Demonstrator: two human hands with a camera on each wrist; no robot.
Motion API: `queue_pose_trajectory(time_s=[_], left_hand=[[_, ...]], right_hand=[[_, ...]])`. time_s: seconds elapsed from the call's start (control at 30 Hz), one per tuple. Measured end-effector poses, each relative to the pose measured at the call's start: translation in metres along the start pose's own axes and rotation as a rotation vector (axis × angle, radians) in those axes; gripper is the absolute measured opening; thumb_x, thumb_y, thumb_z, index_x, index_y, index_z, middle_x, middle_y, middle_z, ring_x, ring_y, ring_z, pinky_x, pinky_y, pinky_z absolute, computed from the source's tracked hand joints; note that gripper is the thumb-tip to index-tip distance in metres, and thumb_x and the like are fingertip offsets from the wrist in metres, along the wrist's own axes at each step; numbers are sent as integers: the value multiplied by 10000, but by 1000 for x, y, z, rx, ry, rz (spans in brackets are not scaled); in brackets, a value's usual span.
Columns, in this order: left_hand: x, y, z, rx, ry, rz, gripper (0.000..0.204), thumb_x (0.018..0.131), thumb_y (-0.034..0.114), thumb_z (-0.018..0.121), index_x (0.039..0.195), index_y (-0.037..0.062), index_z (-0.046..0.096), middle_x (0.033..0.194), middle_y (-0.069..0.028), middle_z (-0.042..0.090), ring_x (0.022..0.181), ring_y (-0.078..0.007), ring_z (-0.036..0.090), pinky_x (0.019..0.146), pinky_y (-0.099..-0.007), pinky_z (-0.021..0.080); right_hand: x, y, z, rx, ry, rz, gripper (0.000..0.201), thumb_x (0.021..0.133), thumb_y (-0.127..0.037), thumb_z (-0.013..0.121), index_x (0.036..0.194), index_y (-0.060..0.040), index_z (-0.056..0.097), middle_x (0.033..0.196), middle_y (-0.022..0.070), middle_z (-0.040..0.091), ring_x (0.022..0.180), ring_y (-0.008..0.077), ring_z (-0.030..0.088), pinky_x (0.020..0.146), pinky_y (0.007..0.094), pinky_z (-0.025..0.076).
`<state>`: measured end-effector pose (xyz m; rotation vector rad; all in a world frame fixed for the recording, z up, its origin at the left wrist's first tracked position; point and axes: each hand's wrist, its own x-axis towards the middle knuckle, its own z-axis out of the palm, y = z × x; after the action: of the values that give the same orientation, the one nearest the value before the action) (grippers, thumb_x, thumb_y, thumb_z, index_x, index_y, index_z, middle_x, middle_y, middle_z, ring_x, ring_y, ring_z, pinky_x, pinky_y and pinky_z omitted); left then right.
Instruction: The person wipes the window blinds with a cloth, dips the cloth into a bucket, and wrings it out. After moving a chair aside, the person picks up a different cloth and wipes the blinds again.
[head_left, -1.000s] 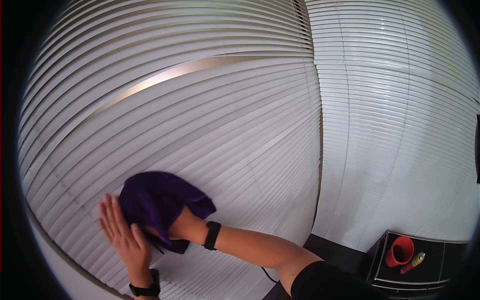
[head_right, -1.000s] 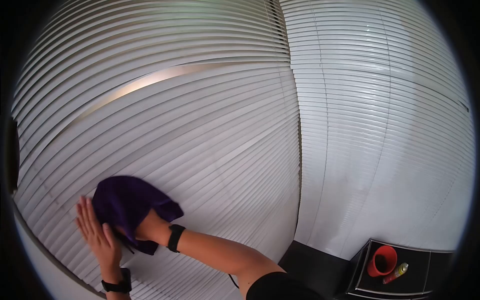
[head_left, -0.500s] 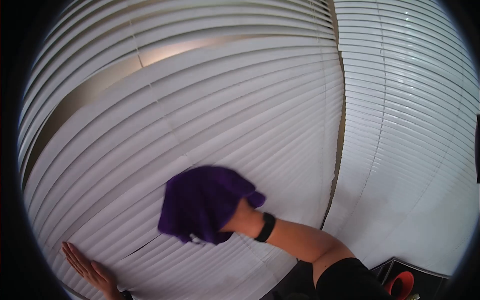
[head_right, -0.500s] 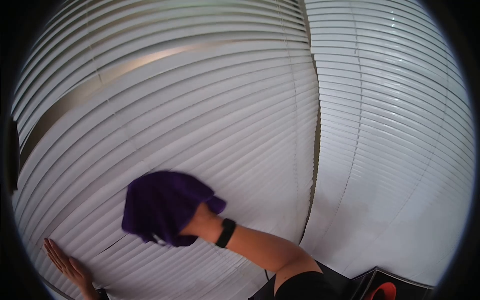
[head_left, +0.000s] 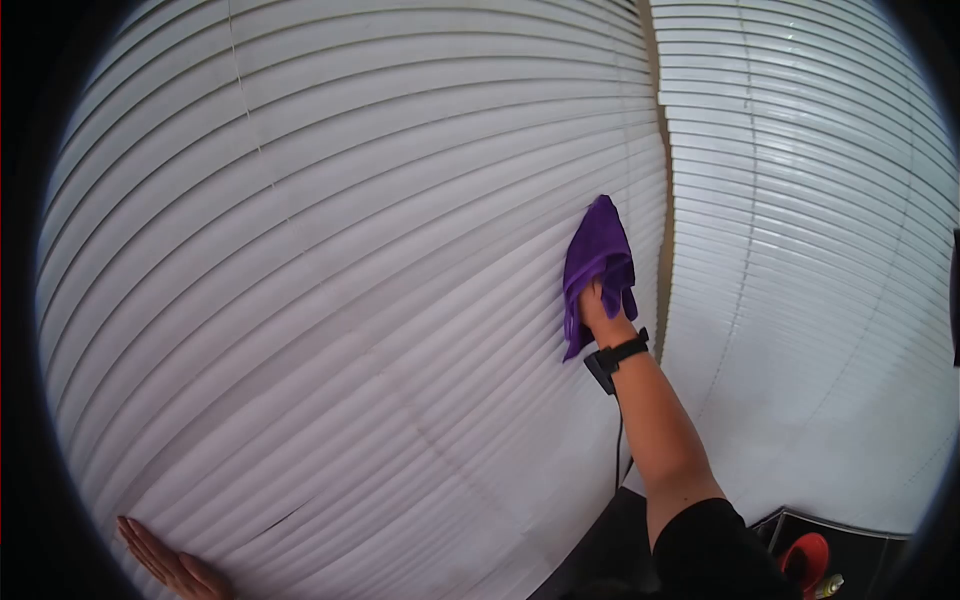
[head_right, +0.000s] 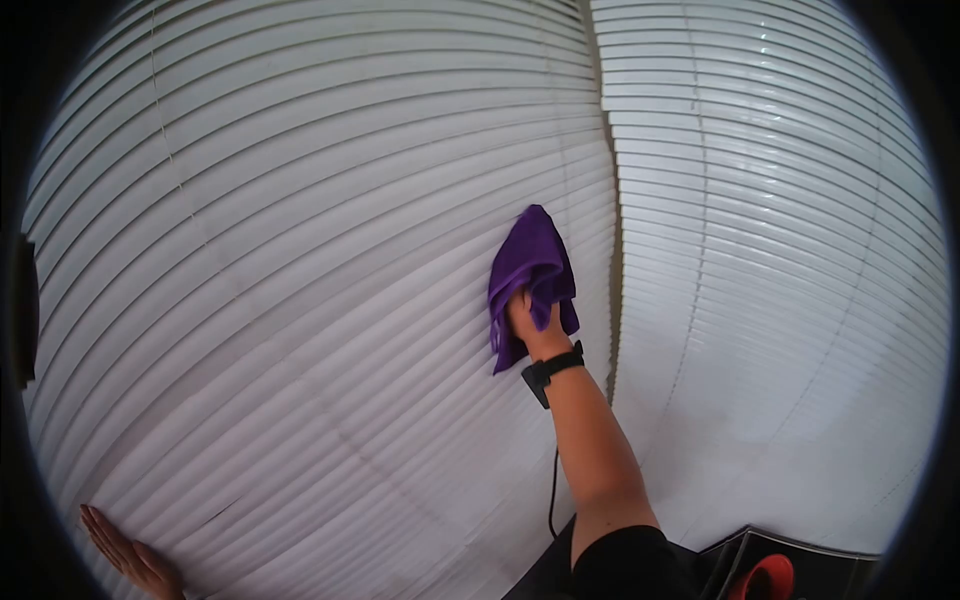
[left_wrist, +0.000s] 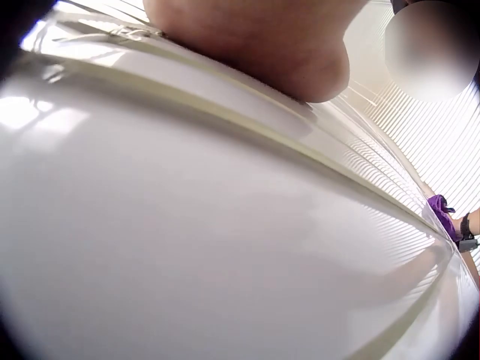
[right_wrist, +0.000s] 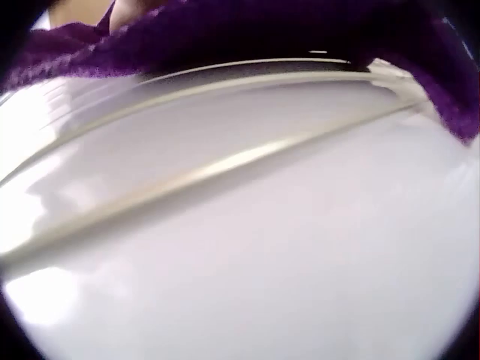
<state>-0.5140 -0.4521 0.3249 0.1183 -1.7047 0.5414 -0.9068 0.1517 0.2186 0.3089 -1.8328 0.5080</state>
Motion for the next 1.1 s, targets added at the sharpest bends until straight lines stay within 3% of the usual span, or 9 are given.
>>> queue_pose_trajectory(time_s=[0.1,0.17,0.3,0.43,0.63,0.83,0.9,0.97,1.1], left_hand=[[-6,-3,-3,-25,-26,-15,673,1072,467,234,1524,-12,375,1574,-236,358,1461,-423,325,1183,-560,256],[-1,-6,-12,-24,-26,-32,673,1073,470,233,1528,-7,369,1575,-228,361,1461,-418,327,1182,-560,257],[6,-7,-28,-10,-88,-42,681,1067,485,241,1508,-9,401,1567,-225,374,1463,-402,331,1185,-561,265],[13,6,-42,-94,-77,-67,679,1054,488,235,1485,3,435,1534,-235,415,1441,-398,363,1176,-578,290],[9,39,-37,-163,-16,-307,666,1057,462,250,1526,1,358,1552,-234,383,1454,-397,333,1183,-566,272],[20,45,-25,26,-21,-236,694,1077,490,186,1545,-4,320,1586,-211,335,1474,-402,276,1197,-545,237],[22,48,-23,23,-12,-240,693,1077,491,174,1547,5,321,1588,-210,332,1472,-401,280,1194,-543,244],[26,53,-23,12,-8,-264,699,1075,497,157,1550,12,321,1590,-207,330,1468,-403,289,1193,-546,244],[20,51,-11,44,0,-233,698,1076,492,136,1553,16,319,1594,-205,323,1478,-401,270,1197,-551,236]], right_hand=[[9,39,-1,-596,-62,-67,471,1004,-172,481,1440,3,448,1463,242,475,1370,404,431,1150,445,351],[37,34,-15,221,165,258,523,1030,-226,473,1481,19,371,1522,250,404,1412,421,369,1152,431,349],[57,19,-39,686,74,598,506,1039,-250,452,1459,31,429,1521,284,400,1460,417,311,1186,456,287],[64,-144,-111,207,177,-326,401,982,-370,506,1204,-61,632,1153,190,618,1235,418,526,1123,498,345],[124,-254,-153,1103,-136,-307,475,892,-229,717,1280,-19,543,1194,126,586,1153,271,544,1022,442,436],[136,-155,-96,1255,-256,-265,797,930,-349,707,1552,-63,300,1537,152,405,1457,301,352,1234,409,230],[134,-95,-72,1063,-163,-149,748,952,-376,661,1556,-92,325,1561,136,381,1462,298,350,1239,443,201],[148,-48,-88,227,154,-316,693,944,-337,630,1532,-73,376,1551,164,396,1464,337,340,1235,462,197],[139,35,-54,291,203,-180,578,931,-281,599,1436,-22,489,1508,235,435,1422,423,365,1203,513,237]])
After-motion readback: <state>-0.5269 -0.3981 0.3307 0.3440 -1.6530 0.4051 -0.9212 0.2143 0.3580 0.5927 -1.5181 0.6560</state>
